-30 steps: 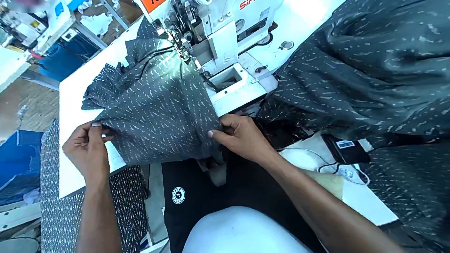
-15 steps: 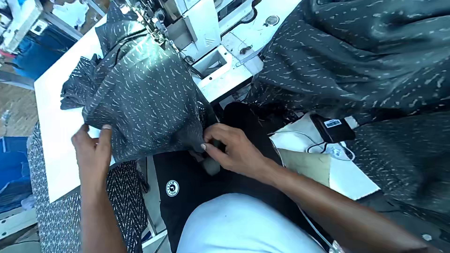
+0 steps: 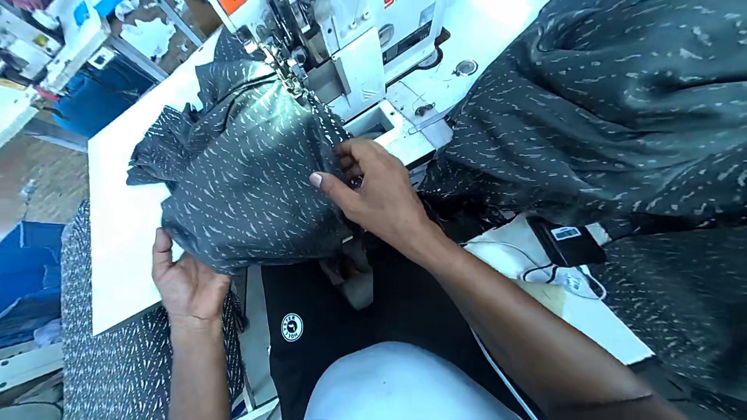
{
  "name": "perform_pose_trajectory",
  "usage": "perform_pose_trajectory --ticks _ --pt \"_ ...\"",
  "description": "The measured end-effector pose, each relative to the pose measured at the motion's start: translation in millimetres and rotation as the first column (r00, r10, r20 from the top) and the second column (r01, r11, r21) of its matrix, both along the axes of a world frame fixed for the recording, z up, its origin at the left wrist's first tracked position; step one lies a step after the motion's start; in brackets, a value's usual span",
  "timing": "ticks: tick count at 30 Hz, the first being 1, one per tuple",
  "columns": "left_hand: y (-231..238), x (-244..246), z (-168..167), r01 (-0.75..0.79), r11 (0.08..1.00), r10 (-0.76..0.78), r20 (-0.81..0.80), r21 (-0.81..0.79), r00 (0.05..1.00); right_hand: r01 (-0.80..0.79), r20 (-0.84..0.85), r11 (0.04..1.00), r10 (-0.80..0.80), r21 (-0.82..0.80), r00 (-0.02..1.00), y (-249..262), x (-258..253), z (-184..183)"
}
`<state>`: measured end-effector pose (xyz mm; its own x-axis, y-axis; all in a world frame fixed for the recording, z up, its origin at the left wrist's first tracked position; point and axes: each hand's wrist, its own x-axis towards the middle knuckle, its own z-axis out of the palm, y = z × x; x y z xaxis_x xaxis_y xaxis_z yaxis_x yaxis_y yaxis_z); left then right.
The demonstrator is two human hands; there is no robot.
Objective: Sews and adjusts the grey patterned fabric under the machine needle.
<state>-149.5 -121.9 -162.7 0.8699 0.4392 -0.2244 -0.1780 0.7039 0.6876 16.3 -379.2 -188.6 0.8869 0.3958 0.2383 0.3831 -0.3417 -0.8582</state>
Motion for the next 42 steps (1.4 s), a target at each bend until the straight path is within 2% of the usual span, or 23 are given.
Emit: perform_pose_trajectory --ticks 2,3,5,7,8,9,10,11,12,13,15,18,21,23,25,27,31,34,38,42 --pt "-14 9 2 0.099 0.991 -0.089 0.105 -0.092 0.991 0.089 0.079 0.995 -0.085 -0.05 0.993 2 6 5" --pt "-16 13 8 0.119 0.991 -0.11 0.136 -0.058 0.985 0.125 0.108 0.989 -0.116 -0.078 0.987 3 8 7" --pt "-15 19 28 0.025 0.982 -0.044 0.1 0.185 0.994 0.16 0.152 0.975 -0.137 -0.152 0.979 4 11 12" --pt "-6 24 47 -0.078 0.875 0.066 0.041 0.477 0.997 0.112 0.138 0.97 -0.083 -0.217 0.987 5 19 14" --pt "1 27 56 -0.091 0.823 0.086 0.035 0.561 0.996 0.031 0.076 0.978 -0.016 -0.207 0.997 4 23 17" --pt "9 30 65 -0.095 0.782 0.088 0.042 0.617 0.995 -0.098 -0.035 0.988 0.094 -0.122 0.995 1 27 21" --pt "19 33 74 -0.09 0.735 0.08 0.046 0.672 0.996 -0.246 -0.177 0.965 0.259 0.091 0.95 -3 30 25" --pt "29 37 85 -0.079 0.681 0.073 0.04 0.728 0.997 -0.348 -0.306 0.856 0.472 0.382 0.827 -9 31 30" --pt "38 42 96 -0.062 0.624 0.066 0.027 0.779 0.997 -0.345 -0.364 0.728 0.624 0.593 0.691 -13 31 30" --pt "48 47 105 -0.04 0.577 0.061 0.006 0.816 0.998 -0.306 -0.39 0.664 0.685 0.682 0.615 -17 28 26" --pt "66 57 120 0.01 0.54 0.033 -0.033 0.841 0.999 -0.268 -0.45 0.697 0.66 0.665 0.601 -22 18 12" --pt "75 72 127 0.052 0.566 0.041 -0.091 0.823 0.995 -0.292 -0.459 0.773 0.587 0.563 0.667 -28 -11 -7" --pt "64 72 115 0.112 0.609 0.03 -0.165 0.785 0.986 -0.356 -0.252 0.756 0.556 0.549 0.792 -36 -32 -4" --pt "58 68 101 0.128 0.652 0.012 -0.179 0.747 0.984 -0.37 -0.151 0.758 0.518 0.537 0.842 -42 -35 5" --pt "60 62 92 0.125 0.686 -0.011 -0.161 0.717 0.987 -0.337 -0.189 0.813 0.468 0.474 0.864 -47 -34 -6" --pt "63 58 87 0.107 0.699 -0.012 -0.137 0.707 0.99 -0.306 -0.317 0.882 0.424 0.359 0.849 -53 -35 -41" --pt "74 55 79 0.108 0.682 -0.034 -0.116 0.724 0.993 -0.223 -0.436 0.924 0.347 0.311 0.83 -62 -46 -96" --pt "82 53 74 0.078 0.708 0.014 -0.124 0.702 0.992 -0.15 -0.425 0.937 0.282 0.317 0.86 -64 -45 -108" --pt "80 49 70 0.023 0.681 0.158 -0.178 0.732 0.971 -0.101 -0.39 0.927 0.248 0.361 0.887 -73 -45 -113" --pt "84 46 61 -0.007 0.742 0.177 -0.185 0.671 0.967 -0.057 -0.414 0.937 0.206 0.345 0.887 -79 -48 -120"
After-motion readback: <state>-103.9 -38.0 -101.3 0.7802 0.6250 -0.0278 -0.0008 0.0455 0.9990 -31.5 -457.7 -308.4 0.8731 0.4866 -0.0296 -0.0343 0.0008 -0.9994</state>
